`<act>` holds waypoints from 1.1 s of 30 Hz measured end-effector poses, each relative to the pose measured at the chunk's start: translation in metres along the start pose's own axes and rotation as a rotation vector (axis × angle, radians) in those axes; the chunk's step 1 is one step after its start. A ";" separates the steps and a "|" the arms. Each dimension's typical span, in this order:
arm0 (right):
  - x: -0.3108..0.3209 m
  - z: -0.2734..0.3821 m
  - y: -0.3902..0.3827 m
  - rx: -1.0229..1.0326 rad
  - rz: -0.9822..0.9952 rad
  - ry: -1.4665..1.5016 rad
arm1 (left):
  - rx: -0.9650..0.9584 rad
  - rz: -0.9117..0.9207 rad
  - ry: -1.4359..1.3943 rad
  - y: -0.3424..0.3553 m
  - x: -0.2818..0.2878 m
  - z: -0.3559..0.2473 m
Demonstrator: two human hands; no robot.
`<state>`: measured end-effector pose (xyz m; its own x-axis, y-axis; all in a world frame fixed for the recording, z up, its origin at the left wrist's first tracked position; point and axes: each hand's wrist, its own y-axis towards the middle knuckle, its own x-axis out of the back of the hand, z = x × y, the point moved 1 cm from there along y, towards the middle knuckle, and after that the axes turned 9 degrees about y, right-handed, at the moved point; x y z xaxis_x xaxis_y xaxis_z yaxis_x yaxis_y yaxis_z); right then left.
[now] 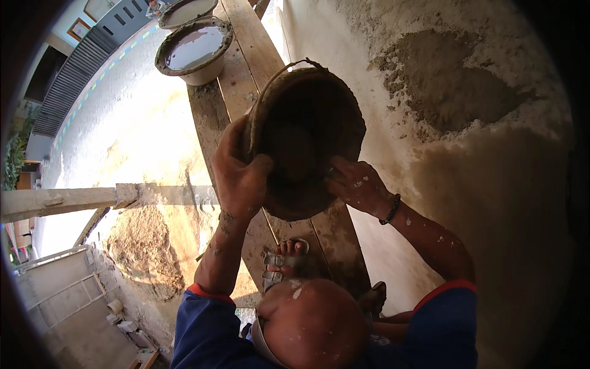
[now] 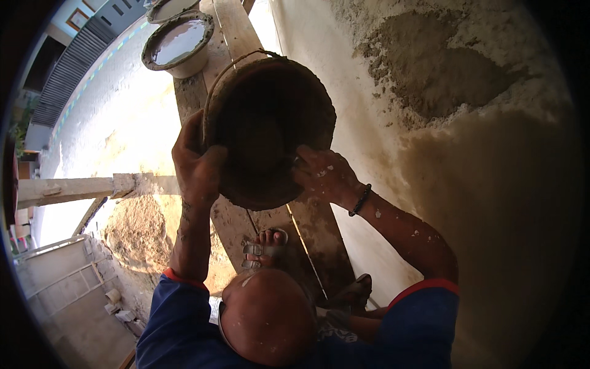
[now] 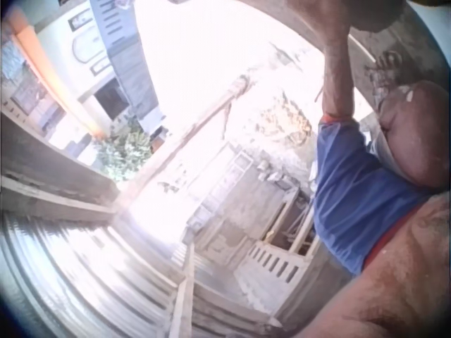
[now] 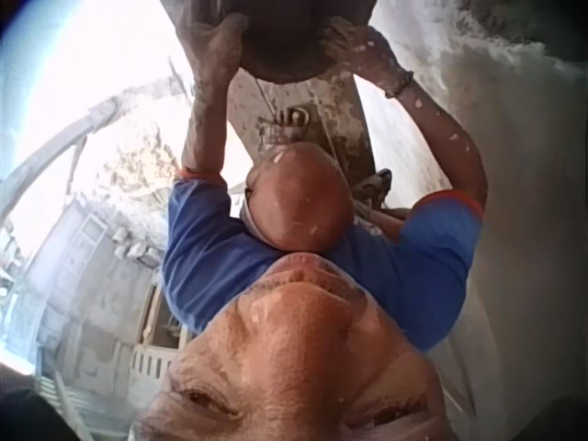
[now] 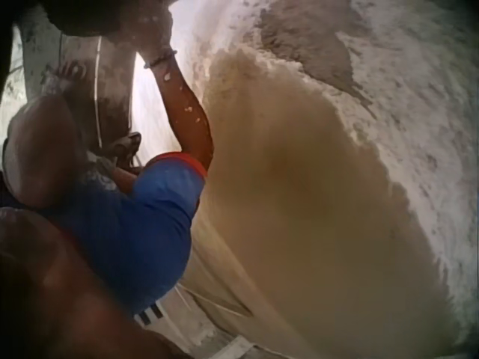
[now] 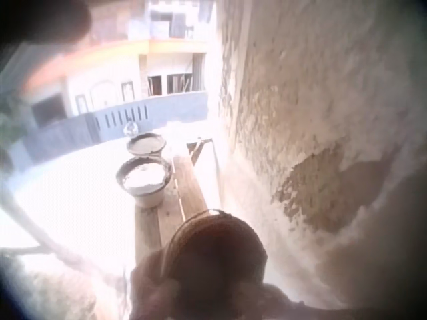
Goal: The person applies mortar to a wall from a bucket using a trowel and smooths it across the surface.
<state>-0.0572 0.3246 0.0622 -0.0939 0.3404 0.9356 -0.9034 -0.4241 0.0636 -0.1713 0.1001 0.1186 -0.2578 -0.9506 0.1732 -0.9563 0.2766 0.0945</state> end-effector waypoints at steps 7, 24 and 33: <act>0.037 -0.009 0.015 -0.498 0.063 0.297 | 0.085 -0.117 -0.287 0.001 0.003 0.032; 0.176 -0.025 0.065 -0.492 0.070 0.873 | 0.050 -0.319 -0.183 -0.022 0.087 0.067; 0.288 -0.220 -0.024 -0.852 -0.697 -0.047 | 0.161 -0.213 -0.237 -0.013 0.069 0.073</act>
<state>-0.1549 0.6176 0.2536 0.5483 0.2402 0.8010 -0.7466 0.5722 0.3394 -0.1872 0.0201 0.0574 -0.0570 -0.9961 -0.0679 -0.9966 0.0608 -0.0549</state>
